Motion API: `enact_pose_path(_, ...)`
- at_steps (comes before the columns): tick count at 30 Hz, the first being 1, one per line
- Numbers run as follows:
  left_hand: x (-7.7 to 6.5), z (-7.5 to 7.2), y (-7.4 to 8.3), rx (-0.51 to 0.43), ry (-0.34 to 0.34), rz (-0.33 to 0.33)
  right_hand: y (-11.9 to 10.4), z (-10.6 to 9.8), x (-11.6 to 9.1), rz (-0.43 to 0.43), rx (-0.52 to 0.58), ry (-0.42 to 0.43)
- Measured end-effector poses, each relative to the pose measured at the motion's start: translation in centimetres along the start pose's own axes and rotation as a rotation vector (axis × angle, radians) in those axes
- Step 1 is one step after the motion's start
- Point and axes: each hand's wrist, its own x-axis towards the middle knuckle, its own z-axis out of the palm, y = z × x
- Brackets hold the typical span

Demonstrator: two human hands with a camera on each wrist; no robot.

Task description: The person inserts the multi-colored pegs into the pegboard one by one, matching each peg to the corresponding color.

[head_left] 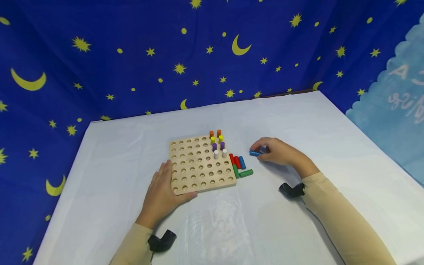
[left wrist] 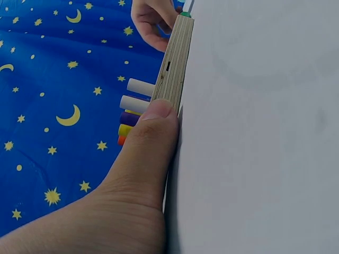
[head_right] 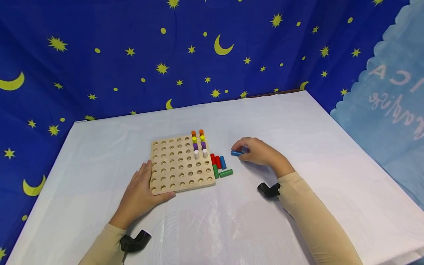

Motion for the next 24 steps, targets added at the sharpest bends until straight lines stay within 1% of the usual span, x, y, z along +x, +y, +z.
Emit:
enact_pose_path(5, 0.0, -0.1, 0.1, 0.003, -0.017, -0.010, -0.1, 0.0, 0.0, 0.021, -0.042, -0.039)
enact_pose_path(8, 0.1, -0.1, 0.2, 0.004, -0.015, -0.010, 0.0, 0.1, 0.1, 0.001, -0.046, -0.049)
enact_pose_path(11, 0.1, -0.1, 0.2, 0.004, -0.010, -0.009, 0.1, 0.2, 0.2, -0.032, -0.025, -0.046)
enact_pose_path(13, 0.1, -0.1, 0.2, 0.002, -0.009, -0.008, 0.1, 0.3, 0.2, -0.055, 0.008, -0.039)
enact_pose_path(17, 0.0, -0.2, 0.2, 0.002, -0.014, -0.009, -0.4, 0.8, 0.3, -0.105, 0.117, -0.020)
enact_pose_path(21, 0.0, -0.2, 0.1, 0.006, -0.016, -0.012, -1.5, 1.3, 0.6, -0.168, 0.222, -0.020)
enact_pose_path(24, 0.0, -0.2, 0.1, 0.005, -0.017, -0.014, -2.5, 1.8, 0.6, -0.200, 0.262, -0.028)
